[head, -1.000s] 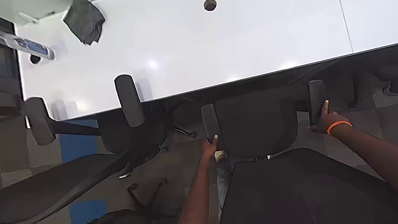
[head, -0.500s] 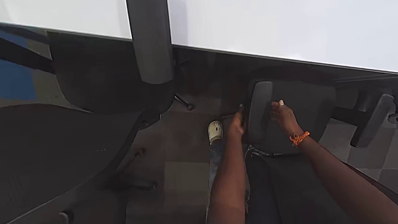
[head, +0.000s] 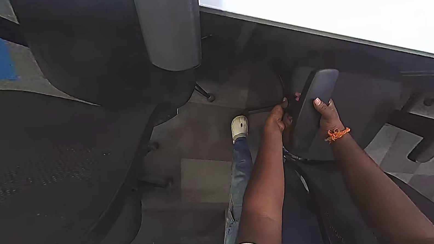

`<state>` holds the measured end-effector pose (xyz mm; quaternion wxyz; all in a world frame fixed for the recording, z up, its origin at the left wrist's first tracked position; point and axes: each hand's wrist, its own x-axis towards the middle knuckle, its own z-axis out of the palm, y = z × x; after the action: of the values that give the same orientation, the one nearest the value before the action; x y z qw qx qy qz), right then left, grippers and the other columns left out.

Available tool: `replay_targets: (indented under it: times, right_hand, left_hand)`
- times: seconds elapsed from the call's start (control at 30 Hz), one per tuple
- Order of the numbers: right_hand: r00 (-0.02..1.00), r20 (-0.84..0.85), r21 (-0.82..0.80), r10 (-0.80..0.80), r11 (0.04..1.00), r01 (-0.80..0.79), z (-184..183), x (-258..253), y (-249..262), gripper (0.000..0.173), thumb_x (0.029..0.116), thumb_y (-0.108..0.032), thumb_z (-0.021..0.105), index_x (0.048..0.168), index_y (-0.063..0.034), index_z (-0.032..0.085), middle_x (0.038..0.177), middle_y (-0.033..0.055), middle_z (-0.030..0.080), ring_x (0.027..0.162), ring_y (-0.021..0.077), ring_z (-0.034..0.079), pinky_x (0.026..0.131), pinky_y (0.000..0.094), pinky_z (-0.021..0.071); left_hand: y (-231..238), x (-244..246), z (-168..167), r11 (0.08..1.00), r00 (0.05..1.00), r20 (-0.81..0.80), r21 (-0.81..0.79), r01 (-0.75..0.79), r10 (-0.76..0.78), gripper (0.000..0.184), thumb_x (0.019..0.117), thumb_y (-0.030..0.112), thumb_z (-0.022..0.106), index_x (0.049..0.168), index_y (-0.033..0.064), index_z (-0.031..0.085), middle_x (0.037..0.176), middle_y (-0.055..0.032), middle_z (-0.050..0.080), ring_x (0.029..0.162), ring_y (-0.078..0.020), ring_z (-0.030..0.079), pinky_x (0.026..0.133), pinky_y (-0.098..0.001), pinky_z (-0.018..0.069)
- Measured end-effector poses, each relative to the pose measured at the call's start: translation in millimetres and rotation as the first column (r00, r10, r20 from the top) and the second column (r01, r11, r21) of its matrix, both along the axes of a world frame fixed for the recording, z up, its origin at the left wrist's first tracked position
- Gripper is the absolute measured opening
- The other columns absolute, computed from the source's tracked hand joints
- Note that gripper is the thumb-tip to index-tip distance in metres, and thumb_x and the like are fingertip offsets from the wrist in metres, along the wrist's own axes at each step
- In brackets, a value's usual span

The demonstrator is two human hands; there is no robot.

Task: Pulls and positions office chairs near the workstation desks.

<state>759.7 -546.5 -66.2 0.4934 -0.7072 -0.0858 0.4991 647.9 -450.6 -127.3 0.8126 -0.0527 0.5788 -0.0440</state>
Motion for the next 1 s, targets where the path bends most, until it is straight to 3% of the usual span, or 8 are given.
replay_targets:
  times: [0.1,0.23,0.37,0.53,0.63,0.77,0.87,1.0]
  right_hand:
    - [1.000,0.018,0.002,-0.011,1.000,0.011,2,-4,7,0.060,0.0880,-0.046,0.073,0.136,-0.0177,0.050,0.117,0.0005,0.072,0.103,0.0132,0.072,0.087,0.0344,0.0614]
    - [0.997,0.064,-0.021,-0.036,0.999,0.038,6,-8,9,0.057,0.0882,-0.045,0.073,0.133,-0.0182,0.051,0.107,-0.0037,0.072,0.095,0.0090,0.072,0.084,0.0318,0.0618]
    - [0.995,0.069,-0.006,-0.074,0.997,0.074,20,-12,7,0.064,0.0835,-0.049,0.077,0.133,-0.0184,0.049,0.104,-0.0047,0.072,0.093,0.0080,0.072,0.083,0.0316,0.0619]
    - [0.997,0.055,0.051,-0.056,0.997,0.053,71,-13,5,0.055,0.0865,-0.048,0.074,0.129,-0.0194,0.054,0.103,-0.0053,0.073,0.092,0.0078,0.072,0.082,0.0306,0.0624]
    - [0.994,0.079,0.006,-0.073,0.997,0.073,86,-20,1,0.049,0.0895,-0.043,0.069,0.128,-0.0173,0.054,0.101,-0.0040,0.073,0.091,0.0085,0.072,0.082,0.0307,0.0625]
    - [0.995,0.093,0.063,-0.041,0.997,0.035,73,-24,-1,0.061,0.0890,-0.056,0.068,0.133,-0.0164,0.053,0.112,-0.0025,0.073,0.102,0.0105,0.071,0.089,0.0324,0.0614]
    - [0.996,0.079,0.125,-0.048,0.991,0.038,71,-14,-4,0.081,0.0910,-0.078,0.047,0.144,-0.0164,0.049,0.135,-0.0008,0.066,0.126,0.0134,0.062,0.105,0.0390,0.0540]
    - [0.994,0.090,0.057,0.065,0.996,-0.070,67,32,-32,0.092,0.0950,-0.080,0.021,0.157,-0.0129,0.032,0.149,0.0047,0.053,0.137,0.0169,0.051,0.113,0.0406,0.0441]
  left_hand:
    - [0,6,-12,0.999,0.999,0.013,0.021,0.046,-0.047,0.042,0.1019,0.046,0.057,0.123,0.0098,0.060,0.095,-0.0066,0.062,0.076,-0.0144,0.058,0.064,-0.0298,0.0512]
    - [2,6,-11,0.999,0.999,0.008,0.010,0.050,-0.051,0.044,0.1021,0.045,0.057,0.128,0.0099,0.059,0.108,-0.0097,0.065,0.090,-0.0175,0.062,0.074,-0.0341,0.0542]
    - [-1,1,3,0.999,0.998,0.046,-0.004,0.049,-0.049,0.040,0.1013,0.043,0.059,0.124,0.0098,0.058,0.098,-0.0067,0.062,0.079,-0.0140,0.061,0.067,-0.0298,0.0536]
    - [-4,-7,56,0.998,0.985,0.162,0.012,0.058,-0.060,0.041,0.1031,0.049,0.052,0.113,0.0097,0.060,0.087,-0.0034,0.064,0.072,-0.0108,0.062,0.064,-0.0261,0.0545]
    - [-11,-12,78,0.995,0.986,0.131,0.037,0.096,-0.100,0.052,0.1039,0.053,0.049,0.126,0.0063,0.059,0.102,-0.0098,0.066,0.087,-0.0162,0.064,0.075,-0.0316,0.0556]
    - [-33,-19,61,0.994,0.979,0.191,0.066,-0.089,0.075,0.060,0.1028,0.061,0.042,0.128,0.0093,0.060,0.106,-0.0088,0.071,0.094,-0.0167,0.069,0.082,-0.0340,0.0589]
    - [-36,-26,63,0.960,0.949,0.181,0.069,-0.273,0.257,0.061,0.1032,0.064,0.034,0.124,0.0123,0.059,0.101,-0.0048,0.069,0.092,-0.0142,0.067,0.083,-0.0303,0.0568]
    - [-35,-27,63,0.965,0.964,0.115,0.088,-0.248,0.238,0.066,0.1028,0.065,0.035,0.131,0.0089,0.056,0.107,-0.0100,0.067,0.095,-0.0180,0.066,0.085,-0.0336,0.0551]
